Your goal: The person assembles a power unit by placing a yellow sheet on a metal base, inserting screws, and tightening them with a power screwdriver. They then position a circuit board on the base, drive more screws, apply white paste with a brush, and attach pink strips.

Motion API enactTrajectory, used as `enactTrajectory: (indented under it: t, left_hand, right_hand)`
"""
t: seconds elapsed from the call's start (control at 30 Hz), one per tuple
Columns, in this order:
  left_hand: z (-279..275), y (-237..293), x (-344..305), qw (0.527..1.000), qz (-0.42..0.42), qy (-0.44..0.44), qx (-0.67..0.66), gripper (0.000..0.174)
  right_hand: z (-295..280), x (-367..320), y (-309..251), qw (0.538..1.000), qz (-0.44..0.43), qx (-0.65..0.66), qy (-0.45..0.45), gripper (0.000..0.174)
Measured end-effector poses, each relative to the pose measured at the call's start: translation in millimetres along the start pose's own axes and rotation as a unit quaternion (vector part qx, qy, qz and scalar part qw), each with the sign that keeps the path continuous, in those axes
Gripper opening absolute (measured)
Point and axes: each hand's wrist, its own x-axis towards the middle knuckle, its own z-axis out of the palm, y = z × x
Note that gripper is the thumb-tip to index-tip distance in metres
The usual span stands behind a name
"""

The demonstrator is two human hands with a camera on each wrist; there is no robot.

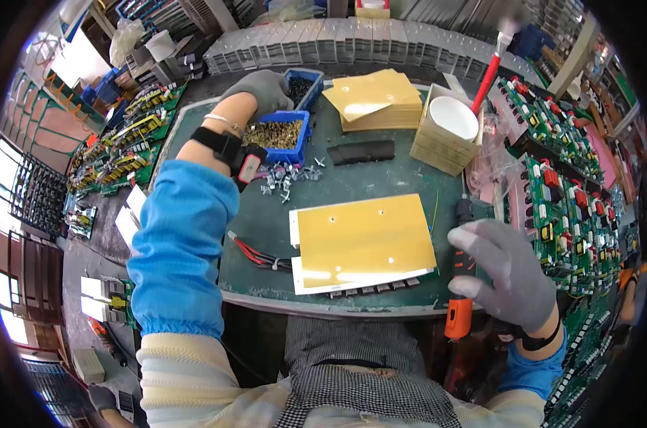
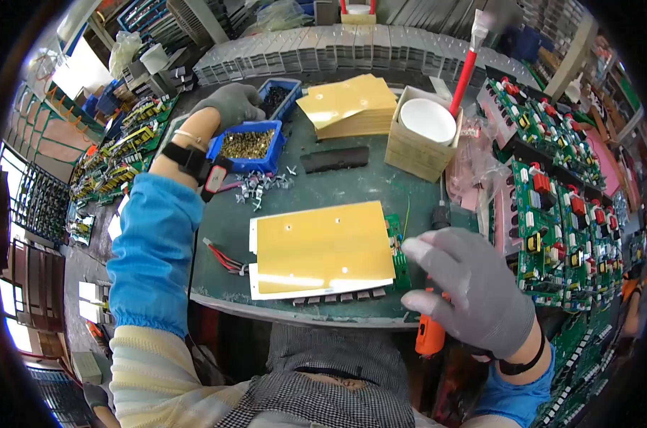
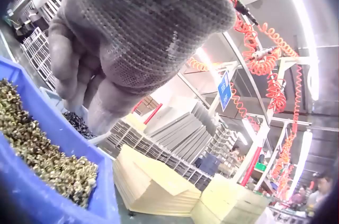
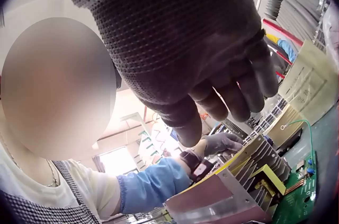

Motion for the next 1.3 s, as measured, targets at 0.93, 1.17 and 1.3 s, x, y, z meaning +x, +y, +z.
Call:
enactTrajectory:
  t: [0.93,1.17,1.3]
  left_hand:
    - [20.7,-17.5,-14.3,0.618,0.001,0.016,-0.786,0.017]
    - [56.5,-3.3,-123.7,0.355,0.057,-0.146,-0.922,0.023]
    - [70.9,0.8,-167.8,0.298,0.065,-0.210,-0.929,0.026]
  right_hand:
    - [-3.0,-0.5,-27.3,0.998,-0.052,0.007,0.021,0.048]
    - [-9.1,30.9,-64.5,0.993,-0.097,0.064,0.018,0.044]
    - [7.4,55.3,-77.4,0.983,-0.091,0.131,0.095,0.042]
